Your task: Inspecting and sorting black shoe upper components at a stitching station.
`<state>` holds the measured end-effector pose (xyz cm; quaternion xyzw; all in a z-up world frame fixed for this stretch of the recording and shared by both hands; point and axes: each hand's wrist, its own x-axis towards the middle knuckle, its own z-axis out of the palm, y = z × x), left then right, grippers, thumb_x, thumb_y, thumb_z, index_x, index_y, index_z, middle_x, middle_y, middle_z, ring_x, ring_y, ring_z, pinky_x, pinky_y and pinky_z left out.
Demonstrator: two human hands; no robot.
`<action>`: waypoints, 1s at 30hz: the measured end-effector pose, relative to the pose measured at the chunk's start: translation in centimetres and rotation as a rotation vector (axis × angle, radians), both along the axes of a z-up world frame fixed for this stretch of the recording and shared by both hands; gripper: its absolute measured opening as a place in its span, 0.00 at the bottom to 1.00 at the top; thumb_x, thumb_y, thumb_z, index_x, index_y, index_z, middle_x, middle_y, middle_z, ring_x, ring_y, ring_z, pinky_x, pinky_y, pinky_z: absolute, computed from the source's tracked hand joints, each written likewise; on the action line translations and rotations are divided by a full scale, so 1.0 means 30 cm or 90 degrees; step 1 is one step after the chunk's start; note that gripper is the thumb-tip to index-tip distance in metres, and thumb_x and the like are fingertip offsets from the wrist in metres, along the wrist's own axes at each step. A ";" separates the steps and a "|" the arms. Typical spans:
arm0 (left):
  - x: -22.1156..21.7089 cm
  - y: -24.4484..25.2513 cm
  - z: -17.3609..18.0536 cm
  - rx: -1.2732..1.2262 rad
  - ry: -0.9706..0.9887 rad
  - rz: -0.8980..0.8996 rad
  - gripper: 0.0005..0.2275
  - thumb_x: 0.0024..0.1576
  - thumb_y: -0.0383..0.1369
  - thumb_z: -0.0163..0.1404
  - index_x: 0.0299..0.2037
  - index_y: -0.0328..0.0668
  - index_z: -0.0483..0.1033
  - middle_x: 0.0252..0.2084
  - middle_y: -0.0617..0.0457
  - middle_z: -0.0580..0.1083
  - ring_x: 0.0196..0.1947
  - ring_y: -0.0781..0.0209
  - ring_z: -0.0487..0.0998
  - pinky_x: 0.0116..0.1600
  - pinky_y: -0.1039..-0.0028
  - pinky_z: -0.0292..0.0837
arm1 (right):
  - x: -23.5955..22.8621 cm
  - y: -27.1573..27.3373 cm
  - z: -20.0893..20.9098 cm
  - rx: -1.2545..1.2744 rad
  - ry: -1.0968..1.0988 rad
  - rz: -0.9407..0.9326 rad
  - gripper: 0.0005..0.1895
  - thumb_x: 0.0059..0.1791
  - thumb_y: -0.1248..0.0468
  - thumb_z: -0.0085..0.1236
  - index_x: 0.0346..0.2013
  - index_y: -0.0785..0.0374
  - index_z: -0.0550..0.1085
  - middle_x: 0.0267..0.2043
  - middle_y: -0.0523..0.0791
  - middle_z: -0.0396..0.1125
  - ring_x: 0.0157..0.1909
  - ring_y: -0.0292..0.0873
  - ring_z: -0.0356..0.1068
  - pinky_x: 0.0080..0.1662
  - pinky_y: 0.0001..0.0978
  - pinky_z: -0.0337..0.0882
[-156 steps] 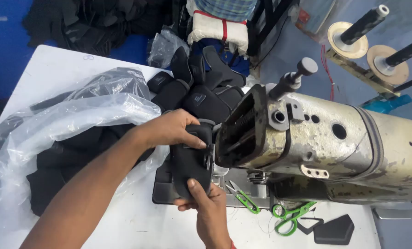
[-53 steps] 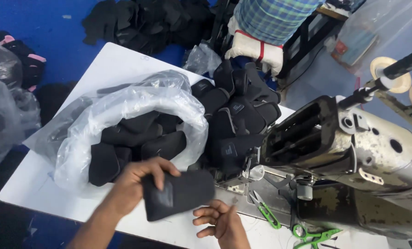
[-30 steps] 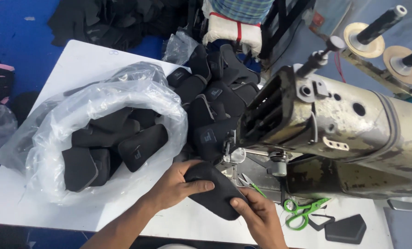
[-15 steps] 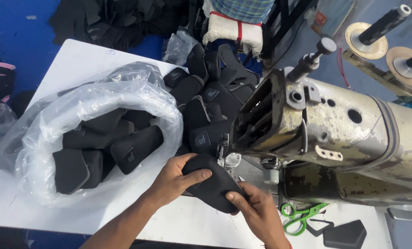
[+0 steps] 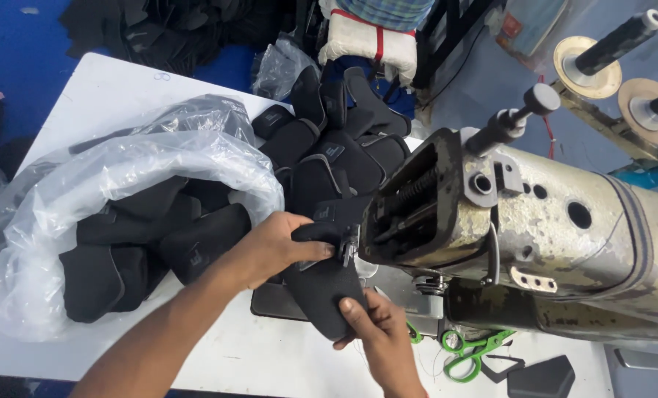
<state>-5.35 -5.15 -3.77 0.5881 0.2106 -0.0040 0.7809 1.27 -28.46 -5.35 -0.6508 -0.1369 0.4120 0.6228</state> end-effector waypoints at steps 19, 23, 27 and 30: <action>0.099 0.132 0.073 0.180 -0.052 -0.211 0.13 0.46 0.32 0.65 0.38 0.31 0.84 0.28 0.54 0.79 0.29 0.70 0.76 0.36 0.77 0.71 | -0.144 0.103 -0.031 0.026 0.074 -0.116 0.18 0.51 0.56 0.57 0.35 0.72 0.78 0.27 0.50 0.77 0.27 0.42 0.78 0.25 0.31 0.74; 0.150 0.169 0.093 0.223 -0.067 -0.231 0.14 0.46 0.34 0.65 0.39 0.33 0.84 0.31 0.56 0.81 0.31 0.71 0.77 0.39 0.78 0.73 | -0.157 0.160 -0.005 0.055 0.076 -0.161 0.17 0.50 0.57 0.59 0.34 0.71 0.79 0.29 0.50 0.78 0.26 0.41 0.78 0.26 0.30 0.73; 0.199 0.213 0.076 0.217 -0.091 -0.258 0.16 0.45 0.35 0.66 0.40 0.33 0.84 0.35 0.54 0.82 0.34 0.69 0.80 0.44 0.78 0.75 | -0.175 0.213 0.029 0.086 0.068 -0.200 0.16 0.51 0.57 0.58 0.34 0.70 0.81 0.31 0.49 0.79 0.25 0.38 0.75 0.27 0.27 0.72; 0.212 0.224 0.084 0.256 -0.079 -0.253 0.17 0.45 0.36 0.66 0.42 0.35 0.83 0.36 0.54 0.82 0.36 0.68 0.80 0.45 0.77 0.75 | -0.178 0.229 0.030 0.088 0.048 -0.219 0.16 0.51 0.57 0.58 0.34 0.70 0.82 0.31 0.49 0.78 0.26 0.38 0.76 0.27 0.28 0.72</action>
